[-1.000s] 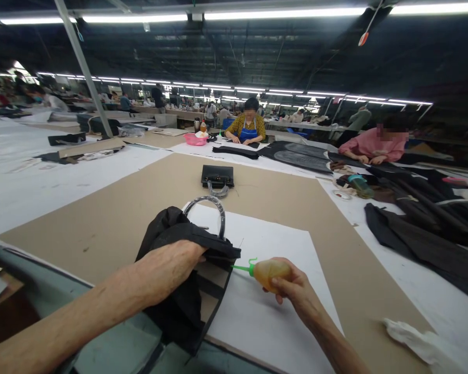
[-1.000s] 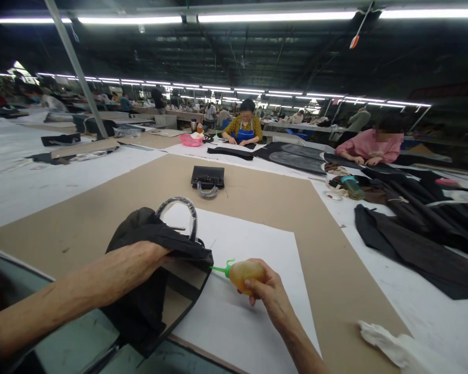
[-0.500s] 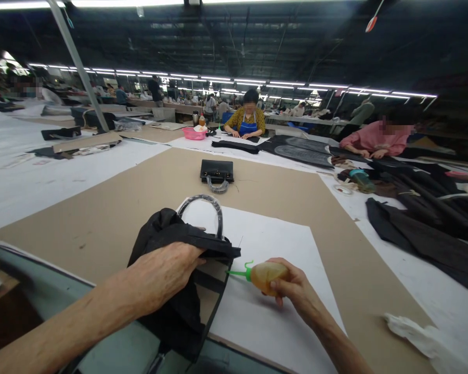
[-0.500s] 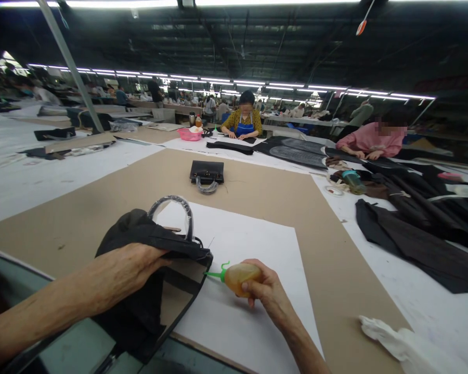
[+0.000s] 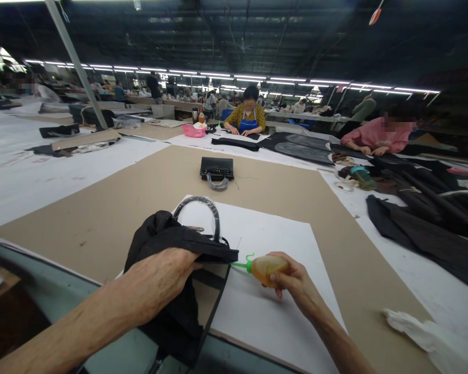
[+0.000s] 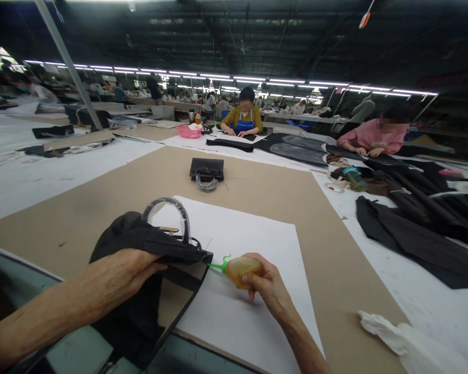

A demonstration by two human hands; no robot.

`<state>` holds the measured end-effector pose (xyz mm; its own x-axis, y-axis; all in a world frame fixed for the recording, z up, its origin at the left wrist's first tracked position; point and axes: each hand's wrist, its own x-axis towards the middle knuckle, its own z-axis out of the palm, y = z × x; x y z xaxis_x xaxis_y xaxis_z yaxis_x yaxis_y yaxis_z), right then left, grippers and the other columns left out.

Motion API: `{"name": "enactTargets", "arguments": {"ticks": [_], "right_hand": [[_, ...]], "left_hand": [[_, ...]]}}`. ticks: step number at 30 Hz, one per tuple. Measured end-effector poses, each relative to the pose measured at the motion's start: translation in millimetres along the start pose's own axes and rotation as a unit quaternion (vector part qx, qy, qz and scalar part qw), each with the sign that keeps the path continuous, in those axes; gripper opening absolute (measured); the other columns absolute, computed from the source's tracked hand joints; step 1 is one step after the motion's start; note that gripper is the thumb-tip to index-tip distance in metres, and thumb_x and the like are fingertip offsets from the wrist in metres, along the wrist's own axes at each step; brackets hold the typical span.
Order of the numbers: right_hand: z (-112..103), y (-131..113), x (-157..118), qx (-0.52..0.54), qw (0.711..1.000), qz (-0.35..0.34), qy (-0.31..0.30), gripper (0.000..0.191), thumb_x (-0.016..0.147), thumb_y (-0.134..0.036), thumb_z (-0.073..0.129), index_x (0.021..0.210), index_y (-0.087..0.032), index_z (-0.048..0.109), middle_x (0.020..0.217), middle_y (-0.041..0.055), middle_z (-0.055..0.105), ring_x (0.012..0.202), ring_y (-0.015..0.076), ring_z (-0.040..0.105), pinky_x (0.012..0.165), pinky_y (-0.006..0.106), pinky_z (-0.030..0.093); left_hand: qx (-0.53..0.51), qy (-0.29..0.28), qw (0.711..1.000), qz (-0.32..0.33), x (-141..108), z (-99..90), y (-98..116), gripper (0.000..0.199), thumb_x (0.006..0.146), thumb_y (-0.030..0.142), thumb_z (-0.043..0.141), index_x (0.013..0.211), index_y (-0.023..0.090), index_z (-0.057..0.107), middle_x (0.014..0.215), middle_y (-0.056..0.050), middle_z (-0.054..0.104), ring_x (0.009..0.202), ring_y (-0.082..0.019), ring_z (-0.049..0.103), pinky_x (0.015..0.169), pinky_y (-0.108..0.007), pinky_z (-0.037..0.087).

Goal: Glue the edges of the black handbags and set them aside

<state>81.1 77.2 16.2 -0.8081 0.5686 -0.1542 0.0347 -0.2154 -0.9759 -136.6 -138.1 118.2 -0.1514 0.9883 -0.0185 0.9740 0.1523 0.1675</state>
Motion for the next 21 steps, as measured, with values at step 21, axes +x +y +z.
{"name": "enactTargets", "arguments": {"ticks": [21], "right_hand": [[3.7, 13.4, -16.5, 0.031, 0.998, 0.032, -0.045, 0.035, 0.068, -0.022, 0.069, 0.100, -0.018, 0.056, 0.077, 0.0060, 0.070, 0.061, 0.0217, 0.066, 0.036, 0.017, 0.038]], "left_hand": [[-0.080, 0.024, 0.991, -0.106, -20.0, 0.2, 24.6, 0.032, 0.084, 0.022, 0.040, 0.104, 0.027, 0.065, 0.099, 0.000, 0.069, 0.104, -0.019, 0.060, 0.095, -0.028, 0.044]]}}
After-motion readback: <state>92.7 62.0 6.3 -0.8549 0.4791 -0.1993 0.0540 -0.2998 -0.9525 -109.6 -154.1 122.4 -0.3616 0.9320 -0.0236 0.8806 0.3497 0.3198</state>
